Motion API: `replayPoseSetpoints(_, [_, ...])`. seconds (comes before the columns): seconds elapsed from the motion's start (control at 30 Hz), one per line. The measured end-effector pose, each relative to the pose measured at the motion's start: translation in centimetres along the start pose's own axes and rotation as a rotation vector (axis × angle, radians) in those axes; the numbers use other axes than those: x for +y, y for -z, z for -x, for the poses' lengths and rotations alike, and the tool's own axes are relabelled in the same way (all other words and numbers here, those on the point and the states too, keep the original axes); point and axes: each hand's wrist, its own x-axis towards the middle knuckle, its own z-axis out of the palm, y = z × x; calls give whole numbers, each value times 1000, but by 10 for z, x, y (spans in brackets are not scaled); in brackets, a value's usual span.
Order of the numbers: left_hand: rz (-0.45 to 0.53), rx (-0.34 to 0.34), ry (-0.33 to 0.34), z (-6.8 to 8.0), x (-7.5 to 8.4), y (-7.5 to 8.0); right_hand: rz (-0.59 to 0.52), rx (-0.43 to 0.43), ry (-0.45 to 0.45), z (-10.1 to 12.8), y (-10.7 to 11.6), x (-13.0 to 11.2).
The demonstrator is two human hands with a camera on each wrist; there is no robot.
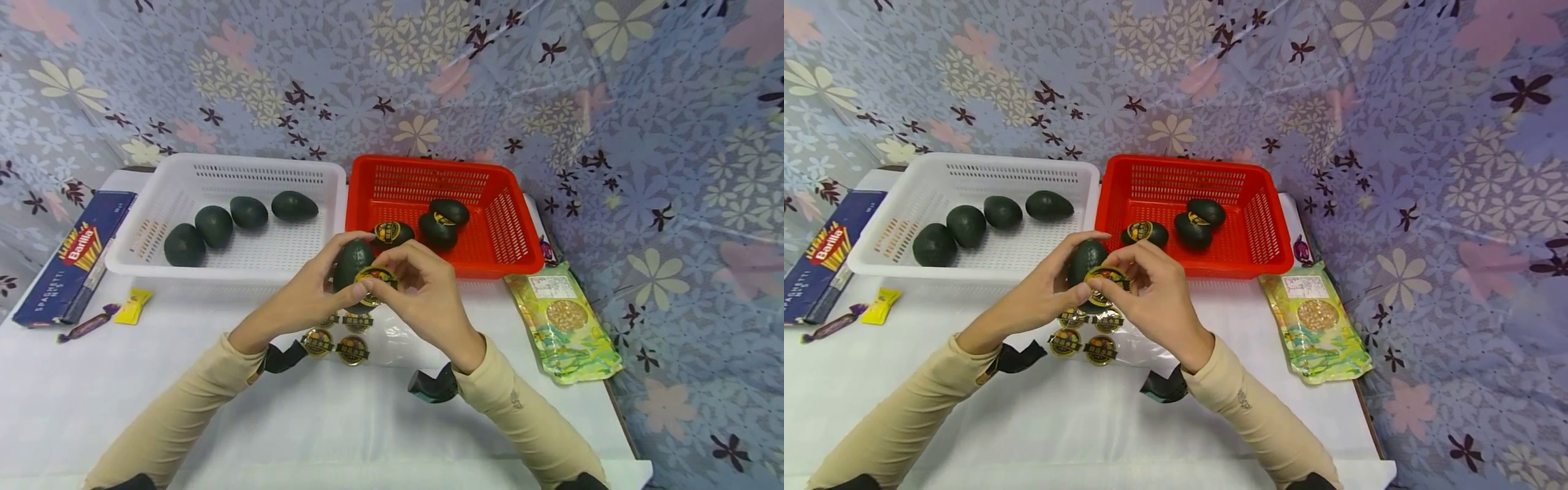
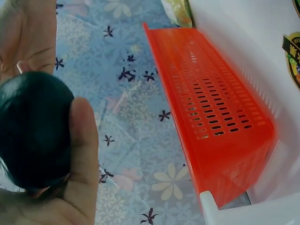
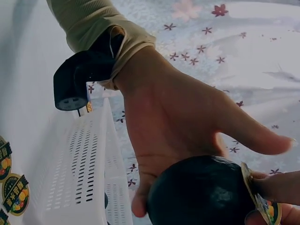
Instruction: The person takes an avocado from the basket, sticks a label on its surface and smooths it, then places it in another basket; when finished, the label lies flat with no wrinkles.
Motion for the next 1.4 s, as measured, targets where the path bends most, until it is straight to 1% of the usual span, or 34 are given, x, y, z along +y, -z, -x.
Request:
replayPoseSetpoints(0.17, [4,11,-9,0,2,-3,28,-20,4,0,-3,0])
replayPoseSetpoints(0.3, [34,18,0,0,0,-1,47,-70,-14,0,-3,0])
replayPoseSetpoints(0.4, [72,34,4,0,-2,2,0,-94,-42,0,-1,1])
replayPoseSetpoints(0.5, [106,54,-3,2,-4,6,-92,-104,-65,-1,1,2])
replayPoseSetpoints(0.6, [107,67,-4,3,-3,9,-159,-114,-70,-1,2,2])
replayPoseSetpoints(0.77, [90,69,-24,3,-1,8,-206,-123,-72,-2,0,2])
replayPoseSetpoints(0.97, [94,79,-55,3,0,6,-257,-111,-43,-1,0,1])
replayPoseSetpoints(1.07, [90,98,-73,3,1,4,-253,-108,-46,-1,0,1])
replayPoseSetpoints(1.13, [83,113,-89,3,2,3,-234,-114,-66,-1,0,1])
replayPoseSetpoints(1.27, [84,116,-106,5,6,1,-196,-129,-107,-1,0,1])
replayPoseSetpoints(1.4, [97,122,-115,6,8,0,-205,-138,-108,-1,0,0])
